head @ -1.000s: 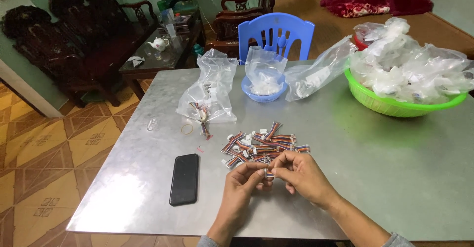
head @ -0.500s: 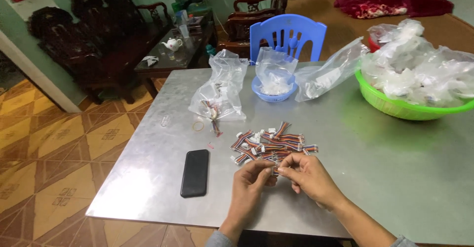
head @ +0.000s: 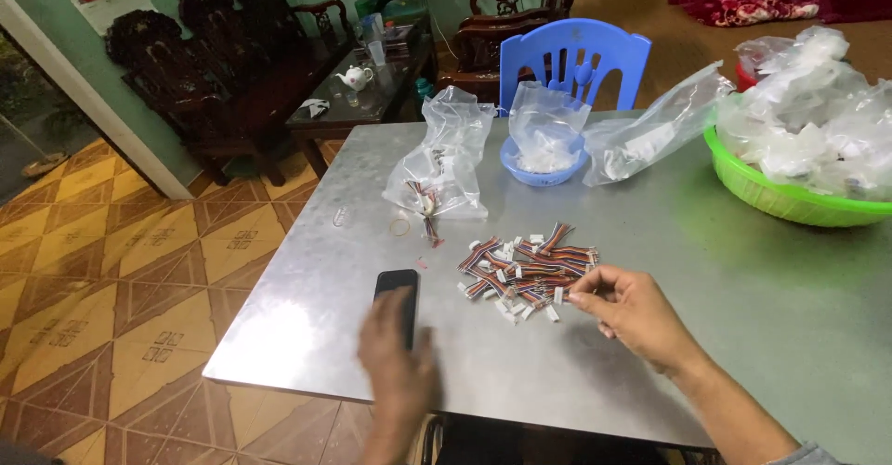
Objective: Assembling wire harnesses by inserting wire bundles into plastic connector housings.
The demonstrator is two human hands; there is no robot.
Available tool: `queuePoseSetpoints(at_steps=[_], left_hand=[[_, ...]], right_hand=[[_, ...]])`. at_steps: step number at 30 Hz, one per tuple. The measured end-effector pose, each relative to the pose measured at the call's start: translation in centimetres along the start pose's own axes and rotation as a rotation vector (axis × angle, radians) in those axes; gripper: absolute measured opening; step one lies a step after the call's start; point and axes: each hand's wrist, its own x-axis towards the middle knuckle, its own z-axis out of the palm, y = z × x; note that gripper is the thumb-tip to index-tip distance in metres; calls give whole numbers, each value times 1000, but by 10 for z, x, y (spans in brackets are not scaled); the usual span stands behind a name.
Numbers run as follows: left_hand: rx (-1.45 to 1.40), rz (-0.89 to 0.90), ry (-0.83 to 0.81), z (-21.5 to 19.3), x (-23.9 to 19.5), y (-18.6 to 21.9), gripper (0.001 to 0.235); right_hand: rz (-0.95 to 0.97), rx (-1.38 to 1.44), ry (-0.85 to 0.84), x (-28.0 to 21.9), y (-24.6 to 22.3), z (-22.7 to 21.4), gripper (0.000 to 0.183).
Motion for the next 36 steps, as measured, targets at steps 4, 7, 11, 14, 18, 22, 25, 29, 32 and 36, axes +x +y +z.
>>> queuePoseSetpoints(at_steps=[4, 7, 11, 14, 18, 22, 25, 29, 32, 36], left_hand=[[123, -473, -257, -43, 9, -14, 74], [46, -518, -283, -40, 5, -23, 74], [84, -496, -239, -36, 3, -26, 73], [84, -498, -242, -34, 6, -27, 73], [83, -528, -241, -32, 7, -31, 79], [94, -527, -205, -29, 5, -26, 83], [81, -455, -68, -28, 5, -2, 77], [-210, -39, -127, -9, -3, 45, 60], [-318, -110, -458, 7, -4, 85, 49], [-341, -30, -666, 33, 7, 111, 21]], right_hand=[[6, -11, 42, 2, -6, -8, 10], [1, -54, 78, -1, -5, -18, 14], [7, -82, 121, -3, -8, -24, 11], [24, -100, 129, -3, -14, -23, 12], [12, -120, 129, -2, -11, -26, 11], [-2, -155, 154, 0, -10, -36, 14], [-38, -199, 195, 13, 2, -49, 15], [33, -507, 305, 28, 22, -67, 15], [89, -599, 340, 28, 22, -71, 15], [113, -531, 395, 34, 27, -74, 12]])
